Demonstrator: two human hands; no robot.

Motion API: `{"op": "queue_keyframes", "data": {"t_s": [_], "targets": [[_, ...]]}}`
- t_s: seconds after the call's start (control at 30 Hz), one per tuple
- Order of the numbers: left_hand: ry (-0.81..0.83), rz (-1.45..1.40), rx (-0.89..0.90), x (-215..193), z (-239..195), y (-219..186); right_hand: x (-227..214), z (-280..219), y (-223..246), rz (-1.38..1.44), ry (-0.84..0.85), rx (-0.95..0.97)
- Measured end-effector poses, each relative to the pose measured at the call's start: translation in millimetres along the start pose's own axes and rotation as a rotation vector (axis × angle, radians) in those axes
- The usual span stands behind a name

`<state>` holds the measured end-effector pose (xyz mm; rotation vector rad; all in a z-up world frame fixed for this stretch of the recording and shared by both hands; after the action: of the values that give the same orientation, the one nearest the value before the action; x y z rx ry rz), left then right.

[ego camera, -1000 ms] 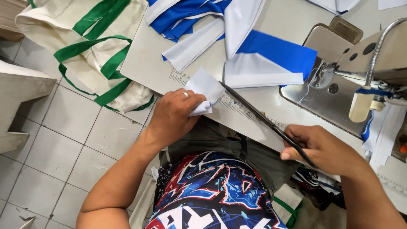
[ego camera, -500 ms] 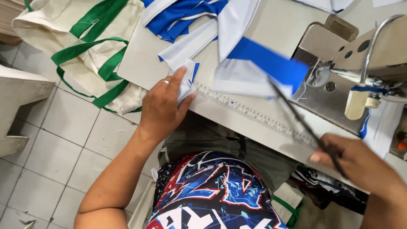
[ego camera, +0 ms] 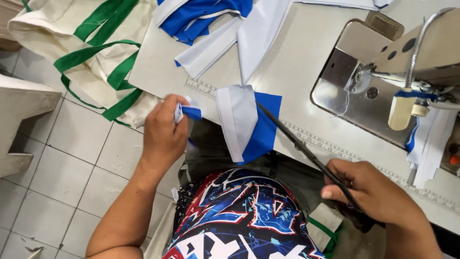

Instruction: Cutting fabric pieces into strips using scissors on a workbench in a sewing factory.

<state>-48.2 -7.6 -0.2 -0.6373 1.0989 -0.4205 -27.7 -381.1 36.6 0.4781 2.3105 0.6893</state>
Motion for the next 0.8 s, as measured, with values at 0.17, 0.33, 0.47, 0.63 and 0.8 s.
{"op": "queue_keyframes", "data": {"t_s": [0.17,0.33,0.47,0.63,0.8], "targets": [[0.223,-0.465,-0.591,33,-38,6,7,22,11,-0.043,-0.054,-0.076],[0.323,-0.590,-0.682,57,-54,-8,14,20,25,-0.040,0.100,0.031],[0.109,-0.616,-0.181,36,-51,-1,-2,18,15,0.005,0.106,-0.142],[0.022,-0.554,-0.046,-2,-49,9,-4,29,11,0.115,0.128,-0.099],[-0.029,-0.428,0.062,-16,-39,13,9,44,31,0.203,0.245,-0.208]]}}
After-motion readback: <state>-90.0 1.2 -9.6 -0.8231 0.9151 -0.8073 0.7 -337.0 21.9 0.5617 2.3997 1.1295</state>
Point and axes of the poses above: each hand's wrist, its own z-axis towards the middle knuckle, its own x-axis out of the palm, y = z × x, the point moved 3 cm from there along z, towards the middle knuckle, and after that the axes turned 11 degrees about -y, right-handed, at the moved point
